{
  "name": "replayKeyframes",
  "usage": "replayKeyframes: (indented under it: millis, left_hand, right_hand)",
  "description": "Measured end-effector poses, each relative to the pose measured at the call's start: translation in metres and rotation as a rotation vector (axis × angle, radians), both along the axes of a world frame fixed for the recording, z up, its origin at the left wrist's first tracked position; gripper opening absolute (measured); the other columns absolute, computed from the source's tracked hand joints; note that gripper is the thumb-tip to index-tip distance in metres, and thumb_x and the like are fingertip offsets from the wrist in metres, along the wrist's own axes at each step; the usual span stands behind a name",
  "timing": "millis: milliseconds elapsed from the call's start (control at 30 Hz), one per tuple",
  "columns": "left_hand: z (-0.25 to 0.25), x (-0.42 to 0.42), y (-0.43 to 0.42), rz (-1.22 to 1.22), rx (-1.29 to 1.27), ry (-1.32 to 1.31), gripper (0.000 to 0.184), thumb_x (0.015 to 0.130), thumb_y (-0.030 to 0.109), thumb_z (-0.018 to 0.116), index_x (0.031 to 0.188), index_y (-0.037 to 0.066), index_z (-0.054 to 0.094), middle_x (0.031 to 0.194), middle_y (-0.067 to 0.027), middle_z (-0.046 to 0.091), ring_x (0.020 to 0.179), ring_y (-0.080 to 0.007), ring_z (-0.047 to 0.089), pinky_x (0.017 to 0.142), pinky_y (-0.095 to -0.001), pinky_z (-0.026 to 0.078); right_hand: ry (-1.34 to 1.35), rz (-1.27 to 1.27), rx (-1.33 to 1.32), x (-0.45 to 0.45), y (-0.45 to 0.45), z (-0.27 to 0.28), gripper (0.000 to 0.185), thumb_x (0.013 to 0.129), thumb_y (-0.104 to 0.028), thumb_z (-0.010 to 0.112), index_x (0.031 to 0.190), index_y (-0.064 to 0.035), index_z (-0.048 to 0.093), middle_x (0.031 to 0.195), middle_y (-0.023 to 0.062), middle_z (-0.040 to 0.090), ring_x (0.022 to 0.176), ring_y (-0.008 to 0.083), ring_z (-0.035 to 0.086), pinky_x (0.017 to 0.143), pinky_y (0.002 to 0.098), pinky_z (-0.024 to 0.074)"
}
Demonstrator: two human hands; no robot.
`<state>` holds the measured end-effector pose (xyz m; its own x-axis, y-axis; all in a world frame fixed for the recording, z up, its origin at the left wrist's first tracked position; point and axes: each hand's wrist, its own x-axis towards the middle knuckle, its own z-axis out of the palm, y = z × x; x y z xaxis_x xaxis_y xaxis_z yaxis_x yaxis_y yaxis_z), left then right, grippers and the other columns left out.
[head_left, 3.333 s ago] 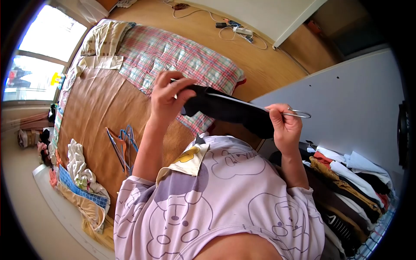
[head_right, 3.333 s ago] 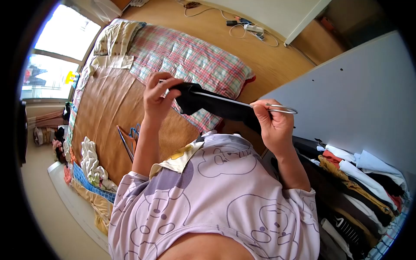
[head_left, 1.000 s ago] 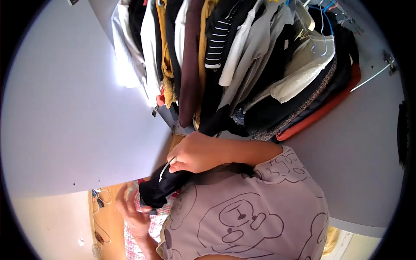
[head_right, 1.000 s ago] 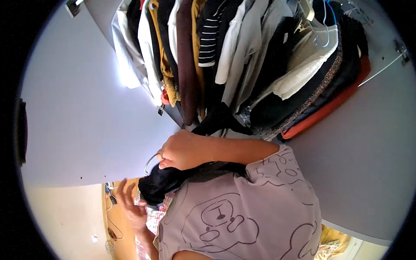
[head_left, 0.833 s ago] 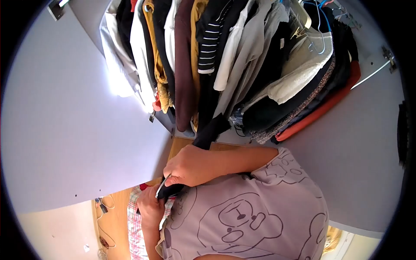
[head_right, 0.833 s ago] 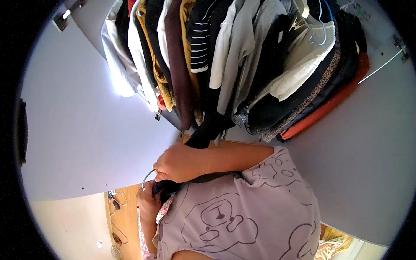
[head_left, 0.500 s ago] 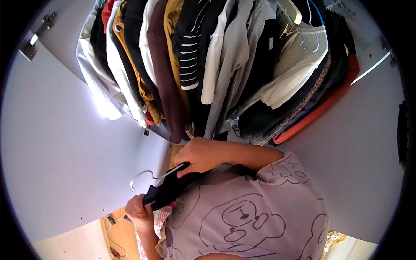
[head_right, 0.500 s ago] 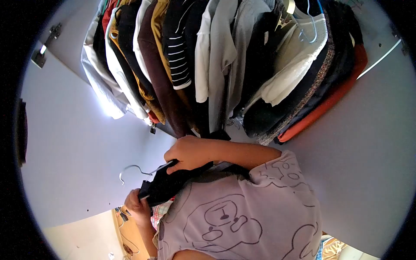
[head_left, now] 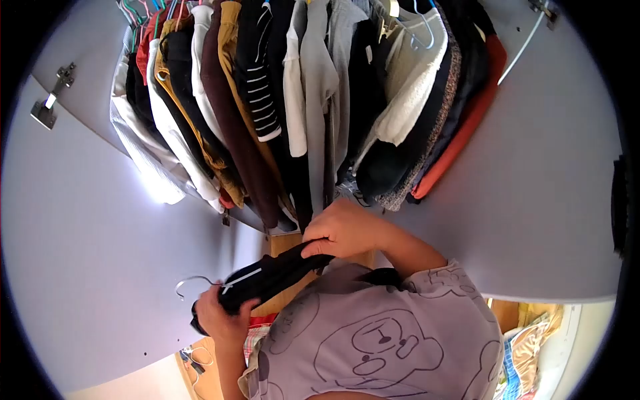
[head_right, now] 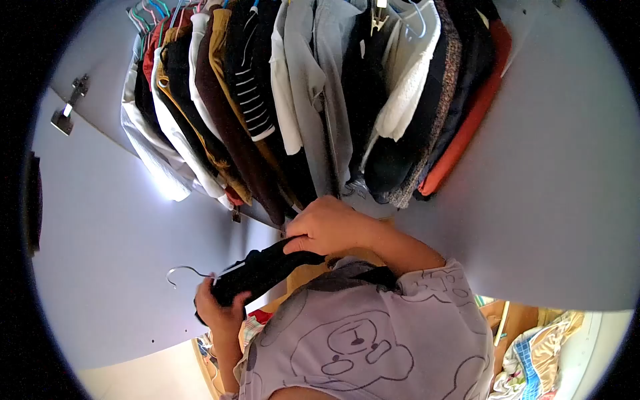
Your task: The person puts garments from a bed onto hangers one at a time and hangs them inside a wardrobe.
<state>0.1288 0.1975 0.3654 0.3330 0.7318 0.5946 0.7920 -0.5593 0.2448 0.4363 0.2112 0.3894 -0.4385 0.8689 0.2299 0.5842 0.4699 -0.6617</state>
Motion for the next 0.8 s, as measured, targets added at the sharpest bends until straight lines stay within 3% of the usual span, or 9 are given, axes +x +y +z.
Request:
replayKeyframes:
  millis: [100,167,367,433,467,567,633,700,800]
  left_hand:
    - [-0.025,-0.022,-0.001,-0.099,-0.222,0.023,0.032,0.065,0.002,0.068,0.094,0.003,0.056,0.073,-0.0118,0.057,0.062,-0.0263,0.057,0.060,-0.0347,0.046]
    - [-0.021,-0.021,-0.007,-0.197,-0.606,-0.361,0.025,0.066,0.003,0.067,0.089,0.001,0.056,0.069,-0.0128,0.055,0.058,-0.0274,0.055,0.057,-0.0317,0.044]
    - [-0.002,0.007,0.004,-0.427,-0.415,-0.347,0.012,0.077,0.005,0.060,0.086,-0.001,0.057,0.066,-0.0128,0.049,0.057,-0.0298,0.050,0.052,-0.0327,0.039]
    - [0.007,0.016,0.007,-0.465,-0.352,-0.337,0.015,0.077,0.009,0.062,0.087,-0.001,0.057,0.068,-0.0146,0.049,0.059,-0.0304,0.050,0.054,-0.0333,0.040]
    - [0.011,0.018,0.011,-0.472,-0.348,-0.337,0.015,0.077,0.009,0.062,0.087,-0.001,0.057,0.068,-0.0146,0.049,0.059,-0.0304,0.050,0.054,-0.0333,0.040]
    - [0.021,0.026,0.027,-0.550,-0.356,-0.178,0.019,0.078,0.013,0.063,0.090,-0.001,0.058,0.071,-0.0142,0.051,0.064,-0.0288,0.053,0.057,-0.0327,0.041]
    - [0.026,0.042,0.040,-0.693,-0.360,-0.240,0.022,0.080,0.018,0.062,0.095,0.001,0.060,0.080,-0.0129,0.054,0.073,-0.0279,0.054,0.064,-0.0321,0.043]
    - [0.047,0.064,0.049,-0.759,-0.305,-0.238,0.039,0.083,0.032,0.060,0.110,0.005,0.056,0.105,-0.0155,0.051,0.097,-0.0315,0.050,0.083,-0.0356,0.041]
    - [0.079,0.102,0.077,-0.842,-0.244,-0.282,0.037,0.083,0.022,0.058,0.116,0.005,0.053,0.120,-0.0141,0.049,0.110,-0.0292,0.048,0.090,-0.0353,0.039]
  right_hand:
    - [-0.078,-0.110,0.116,-0.005,-0.019,-0.001,0.036,0.076,-0.043,0.063,0.064,-0.0086,0.060,0.063,0.0076,0.058,0.062,0.0290,0.057,0.054,0.0392,0.0416]
    - [-0.129,-0.174,0.189,-0.003,-0.031,0.002,0.036,0.075,-0.043,0.063,0.064,-0.0091,0.061,0.063,0.0065,0.058,0.061,0.0284,0.057,0.053,0.0388,0.0413]
    - [-0.161,-0.256,0.142,0.016,-0.072,0.017,0.029,0.075,-0.038,0.066,0.072,-0.0095,0.065,0.066,0.0055,0.059,0.065,0.0273,0.058,0.056,0.0374,0.0424]
    - [-0.007,-0.191,0.024,0.023,-0.086,0.017,0.025,0.077,-0.033,0.066,0.083,-0.0086,0.065,0.071,0.0082,0.060,0.069,0.0281,0.058,0.060,0.0372,0.0436]
    - [0.024,-0.137,0.048,0.025,-0.094,0.018,0.021,0.076,-0.022,0.068,0.087,-0.0048,0.063,0.071,0.0080,0.057,0.065,0.0272,0.056,0.056,0.0346,0.0423]
    - [-0.017,-0.127,-0.093,0.033,-0.109,0.017,0.017,0.079,-0.017,0.065,0.088,-0.0035,0.062,0.072,0.0088,0.057,0.066,0.0267,0.056,0.058,0.0335,0.0427]
    - [0.017,-0.125,-0.153,0.041,-0.116,0.015,0.014,0.081,-0.013,0.063,0.090,-0.0025,0.062,0.074,0.0108,0.058,0.067,0.0270,0.056,0.059,0.0320,0.0435]
    - [0.114,-0.234,-0.158,0.050,-0.124,0.011,0.016,0.081,-0.012,0.062,0.093,-0.0016,0.062,0.078,0.0131,0.061,0.068,0.0276,0.057,0.060,0.0311,0.0443]
    - [0.197,-0.317,-0.281,0.058,-0.149,0.012,0.019,0.085,-0.021,0.057,0.097,-0.0064,0.062,0.080,0.0133,0.062,0.068,0.0296,0.058,0.060,0.0346,0.0451]
